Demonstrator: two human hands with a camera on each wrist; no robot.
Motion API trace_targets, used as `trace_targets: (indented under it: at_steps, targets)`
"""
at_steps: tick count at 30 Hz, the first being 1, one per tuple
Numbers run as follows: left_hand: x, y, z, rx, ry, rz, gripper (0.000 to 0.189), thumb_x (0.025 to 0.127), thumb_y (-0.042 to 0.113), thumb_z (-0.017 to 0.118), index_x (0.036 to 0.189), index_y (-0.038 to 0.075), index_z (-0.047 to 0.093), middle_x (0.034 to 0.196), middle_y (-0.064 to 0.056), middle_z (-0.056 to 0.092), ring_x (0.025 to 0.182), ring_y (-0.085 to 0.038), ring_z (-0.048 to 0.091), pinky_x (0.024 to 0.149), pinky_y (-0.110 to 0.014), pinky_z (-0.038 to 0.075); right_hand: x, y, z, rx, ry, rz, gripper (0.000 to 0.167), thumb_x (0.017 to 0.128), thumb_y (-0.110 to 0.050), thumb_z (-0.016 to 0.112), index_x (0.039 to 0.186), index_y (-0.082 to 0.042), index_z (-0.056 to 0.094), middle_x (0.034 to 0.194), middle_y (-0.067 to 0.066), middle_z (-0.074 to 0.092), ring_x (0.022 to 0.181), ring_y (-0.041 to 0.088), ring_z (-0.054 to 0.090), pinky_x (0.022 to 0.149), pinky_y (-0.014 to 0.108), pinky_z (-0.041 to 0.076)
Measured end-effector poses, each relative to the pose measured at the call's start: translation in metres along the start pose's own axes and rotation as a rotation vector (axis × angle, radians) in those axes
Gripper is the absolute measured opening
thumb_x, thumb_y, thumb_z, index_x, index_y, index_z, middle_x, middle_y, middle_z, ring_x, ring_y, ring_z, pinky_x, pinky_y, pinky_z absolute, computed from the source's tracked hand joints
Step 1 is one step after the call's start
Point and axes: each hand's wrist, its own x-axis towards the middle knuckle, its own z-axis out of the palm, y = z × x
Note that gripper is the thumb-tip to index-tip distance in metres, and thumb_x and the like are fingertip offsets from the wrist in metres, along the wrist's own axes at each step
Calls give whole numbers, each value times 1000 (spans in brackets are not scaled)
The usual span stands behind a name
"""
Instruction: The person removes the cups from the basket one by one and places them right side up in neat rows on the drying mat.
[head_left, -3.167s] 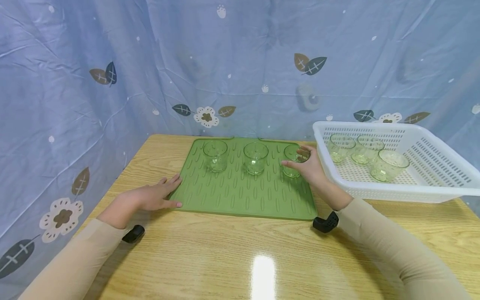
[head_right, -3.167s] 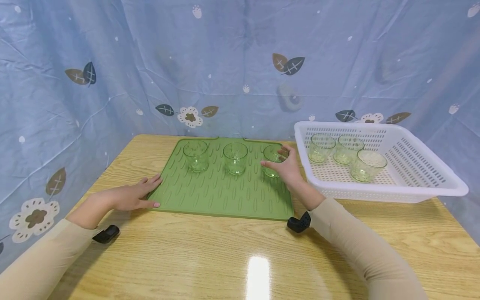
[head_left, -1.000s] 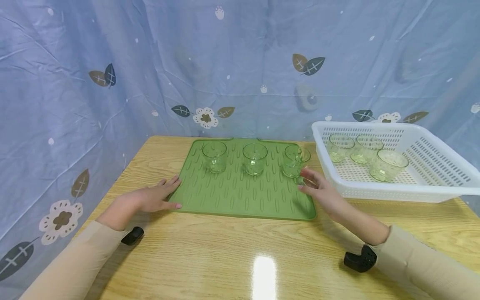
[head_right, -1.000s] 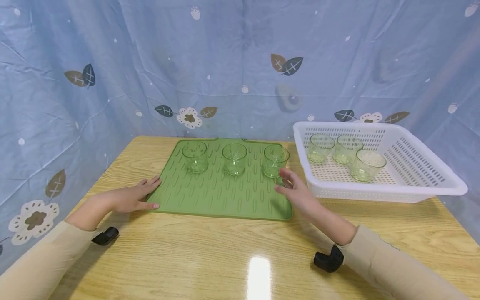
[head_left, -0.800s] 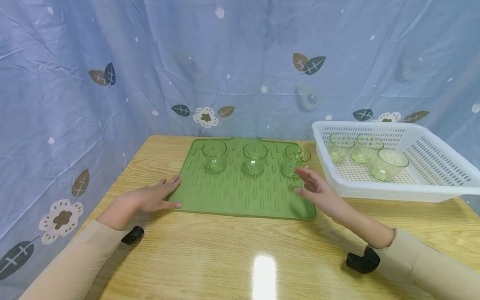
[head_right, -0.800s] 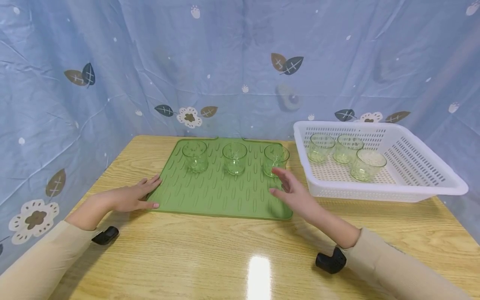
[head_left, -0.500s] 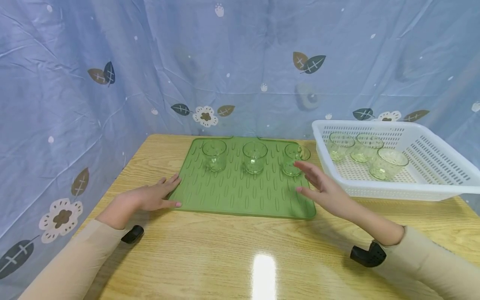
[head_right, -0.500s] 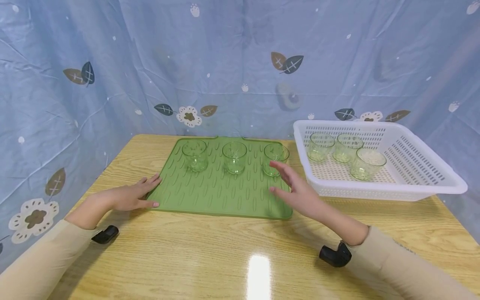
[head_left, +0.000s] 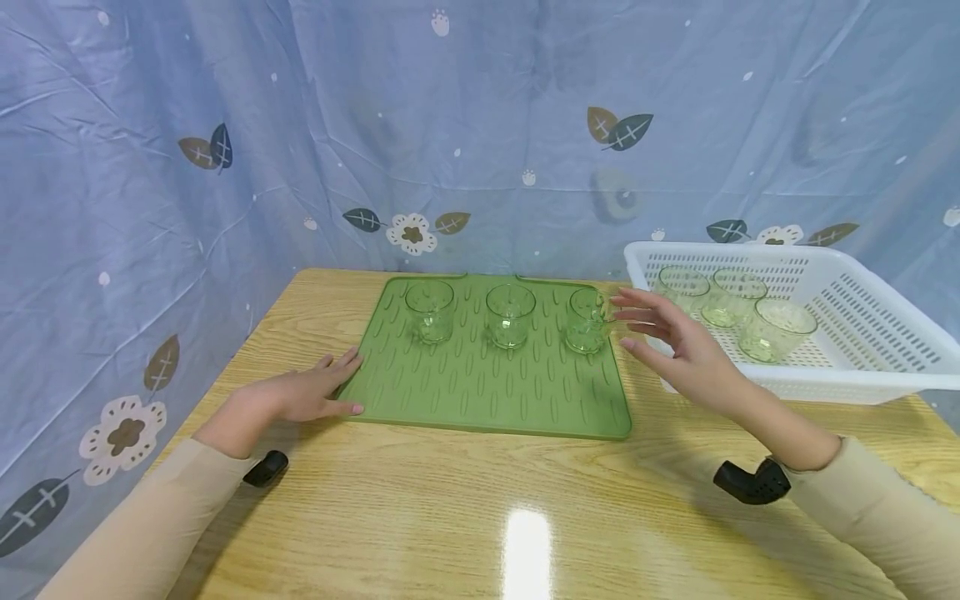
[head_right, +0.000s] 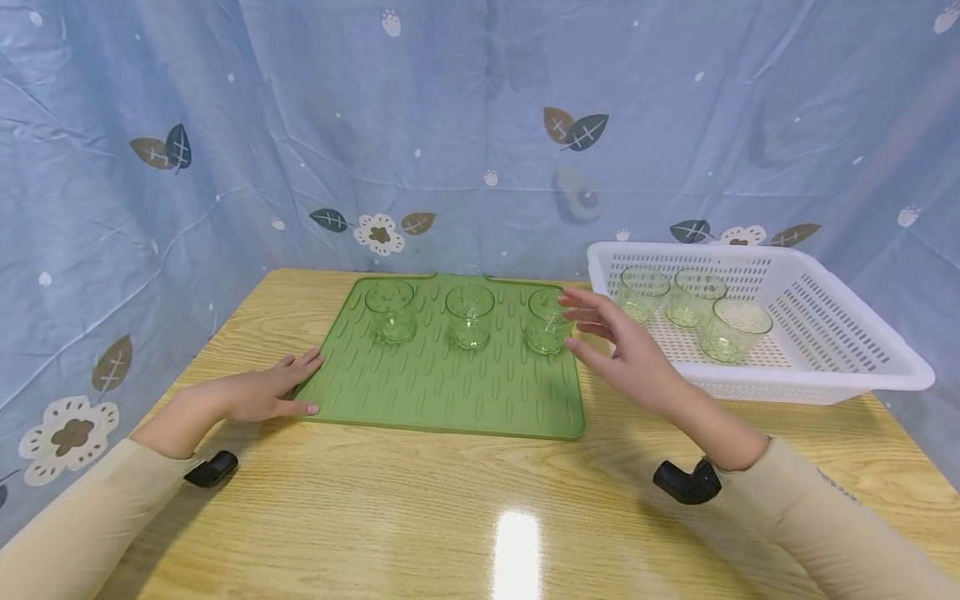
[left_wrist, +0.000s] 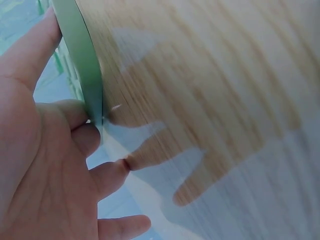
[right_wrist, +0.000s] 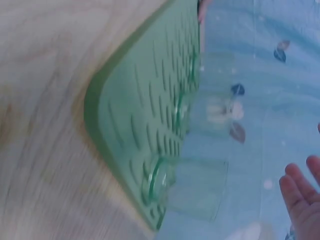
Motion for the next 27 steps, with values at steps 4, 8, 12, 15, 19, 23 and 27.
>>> trace_targets:
  at_steps: [4, 8, 12, 15, 19, 23, 27]
  targets:
    - [-1, 0, 0, -3, 0, 1, 98, 101, 56, 58, 163, -3, 10, 169, -23, -3, 149, -55, -3, 108, -81, 10, -2, 8, -10, -47, 10, -64, 64, 92, 20, 60, 151, 0, 45, 141, -14, 56, 127, 10, 56, 106, 20, 43]
    - [-1, 0, 0, -11, 5, 4, 98, 101, 55, 59, 163, -3, 10, 169, -24, -3, 149, -55, -3, 107, -82, 10, -5, 15, -22, -118, 35, -98, 64, 88, 23, 62, 147, 3, 50, 137, -19, 57, 125, 2, 56, 105, 17, 42]
    - [-2, 1, -1, -12, 8, 9, 97, 101, 54, 59, 163, -3, 11, 169, -24, -2, 149, -56, -2, 107, -82, 11, -7, 23, -37, -217, 66, -129, 62, 84, 23, 67, 141, 4, 56, 136, -15, 59, 124, -2, 55, 103, 15, 43]
    - [-2, 1, -1, -12, 7, 6, 97, 101, 54, 59, 163, -3, 11, 169, -24, -2, 149, -56, -2, 107, -82, 11, -9, 29, -49, -299, 71, -146, 61, 82, 22, 69, 139, 3, 59, 135, -6, 61, 125, -6, 52, 102, 13, 41]
    - [-3, 2, -1, -16, 8, 2, 97, 101, 53, 60, 163, -3, 11, 168, -24, -2, 149, -56, -2, 107, -82, 11, -14, 37, -62, -422, 73, -125, 55, 86, 14, 72, 138, 1, 60, 132, 7, 63, 121, -12, 47, 100, 8, 36]
    - [-3, 2, -1, -18, 6, 3, 97, 101, 53, 60, 163, -3, 11, 169, -24, -2, 149, -56, -2, 107, -82, 11, -22, 46, -76, -518, 83, -51, 52, 90, 5, 73, 140, -1, 59, 131, 15, 62, 114, -5, 51, 95, 5, 32]
    - [-3, 2, -1, -27, 2, 2, 97, 101, 54, 59, 163, -3, 10, 169, -24, -3, 149, -55, -4, 106, -83, 9, -28, 53, -89, -542, 78, 36, 55, 92, 0, 74, 144, -2, 56, 136, 19, 58, 117, 8, 51, 93, 2, 29]
